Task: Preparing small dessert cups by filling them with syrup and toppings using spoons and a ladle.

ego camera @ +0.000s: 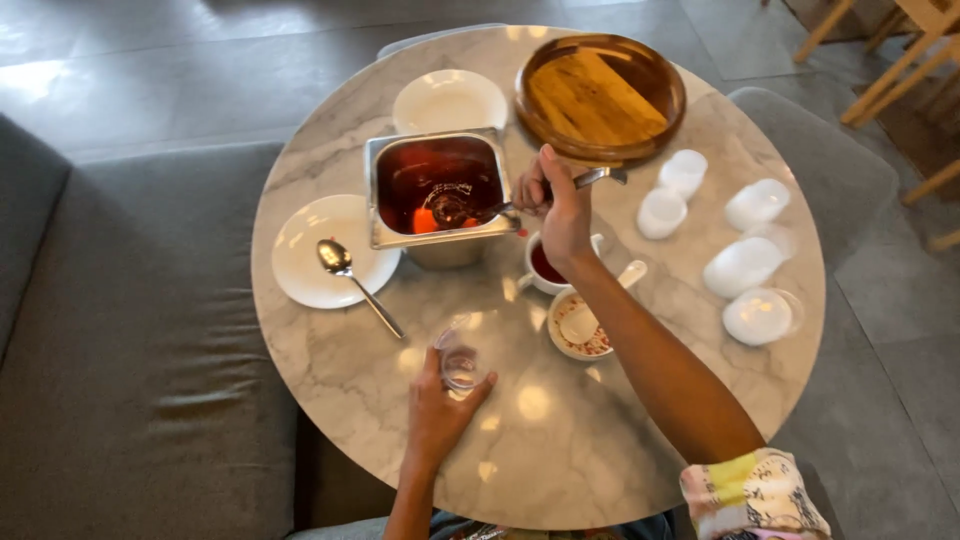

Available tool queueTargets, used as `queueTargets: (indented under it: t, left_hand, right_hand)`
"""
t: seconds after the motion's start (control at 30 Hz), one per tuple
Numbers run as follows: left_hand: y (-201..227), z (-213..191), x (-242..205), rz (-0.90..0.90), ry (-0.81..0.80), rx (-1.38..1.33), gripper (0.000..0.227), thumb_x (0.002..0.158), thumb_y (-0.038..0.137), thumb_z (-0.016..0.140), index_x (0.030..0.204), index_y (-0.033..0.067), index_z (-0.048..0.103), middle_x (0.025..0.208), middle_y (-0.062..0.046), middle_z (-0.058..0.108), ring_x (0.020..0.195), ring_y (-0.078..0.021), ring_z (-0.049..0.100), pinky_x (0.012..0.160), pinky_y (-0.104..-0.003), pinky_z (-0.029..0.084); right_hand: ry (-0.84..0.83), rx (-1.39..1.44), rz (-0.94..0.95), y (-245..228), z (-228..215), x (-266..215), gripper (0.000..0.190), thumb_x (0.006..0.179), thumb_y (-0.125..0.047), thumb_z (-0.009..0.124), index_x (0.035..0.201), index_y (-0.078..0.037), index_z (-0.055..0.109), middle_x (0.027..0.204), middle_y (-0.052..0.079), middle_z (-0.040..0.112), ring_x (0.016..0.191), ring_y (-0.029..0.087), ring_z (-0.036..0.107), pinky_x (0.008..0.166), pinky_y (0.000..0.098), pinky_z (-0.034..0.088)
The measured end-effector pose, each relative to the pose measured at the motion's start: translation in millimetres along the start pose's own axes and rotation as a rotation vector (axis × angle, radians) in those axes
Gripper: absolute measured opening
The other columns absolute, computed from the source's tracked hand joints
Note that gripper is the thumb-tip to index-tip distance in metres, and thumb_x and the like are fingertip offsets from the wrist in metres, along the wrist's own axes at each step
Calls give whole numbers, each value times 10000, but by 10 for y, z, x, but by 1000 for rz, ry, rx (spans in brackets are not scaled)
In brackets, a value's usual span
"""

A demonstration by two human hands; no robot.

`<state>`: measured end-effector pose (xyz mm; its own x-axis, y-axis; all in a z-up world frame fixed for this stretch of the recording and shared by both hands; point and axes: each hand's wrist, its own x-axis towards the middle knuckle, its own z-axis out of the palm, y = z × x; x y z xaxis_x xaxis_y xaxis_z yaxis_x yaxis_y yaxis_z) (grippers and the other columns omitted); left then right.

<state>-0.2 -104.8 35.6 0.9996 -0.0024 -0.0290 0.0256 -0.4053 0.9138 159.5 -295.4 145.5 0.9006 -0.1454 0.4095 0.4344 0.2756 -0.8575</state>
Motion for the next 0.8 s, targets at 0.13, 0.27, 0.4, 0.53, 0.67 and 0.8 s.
queueTargets:
  t: [0.13,0.27,0.4,0.53,0.67,0.8]
  left_hand:
    - [42,-24,-10,35,24,-70,560,749,358,877,1199,138,627,1033,-16,797,894,-178,783,806,-346,614]
    - [71,-26,-26,-20,12,-178,939,727,275,899,1498,138,380,1129,-59,799,917,-174,781,790,-302,658]
    - [67,-10,-17,-12,-8,-202,1056,735,250,898,1579,149,273,1160,-67,793,896,-165,769,788,-289,641]
    - [-47,27,-8,-14,26,-248,1118,682,135,935,1580,18,279,1149,-173,786,980,-299,773,833,-347,641]
    - [-72,34,-40,21,34,-232,1065,715,208,923,1571,98,297,1145,-106,784,969,-226,768,838,-315,627]
    - [-86,33,-12,73,28,-210,1013,748,251,900,1558,134,303,1134,-62,778,911,-165,757,784,-287,613]
  right_hand:
    - [-4,-107,137,7,42,-38,507,1055,-373,498,627,-102,504,612,25,501,673,152,554,686,277,432]
    - [-22,-522,121,-22,119,-81,563,1043,-516,400,739,-108,642,934,43,713,962,173,659,902,314,434]
    - [8,-620,96,8,118,-20,497,1019,-522,447,969,-128,745,1169,44,735,1199,219,667,1056,376,461]
    - [220,-614,349,349,32,232,318,934,-523,674,1051,-234,740,880,36,723,828,204,707,646,351,624]
    - [288,-391,396,665,-102,585,192,882,-335,749,918,-158,682,870,-13,698,867,109,654,820,262,503]
    - [277,-485,566,388,37,757,294,849,-454,764,1022,-242,657,1091,-56,754,1079,124,654,895,352,458]
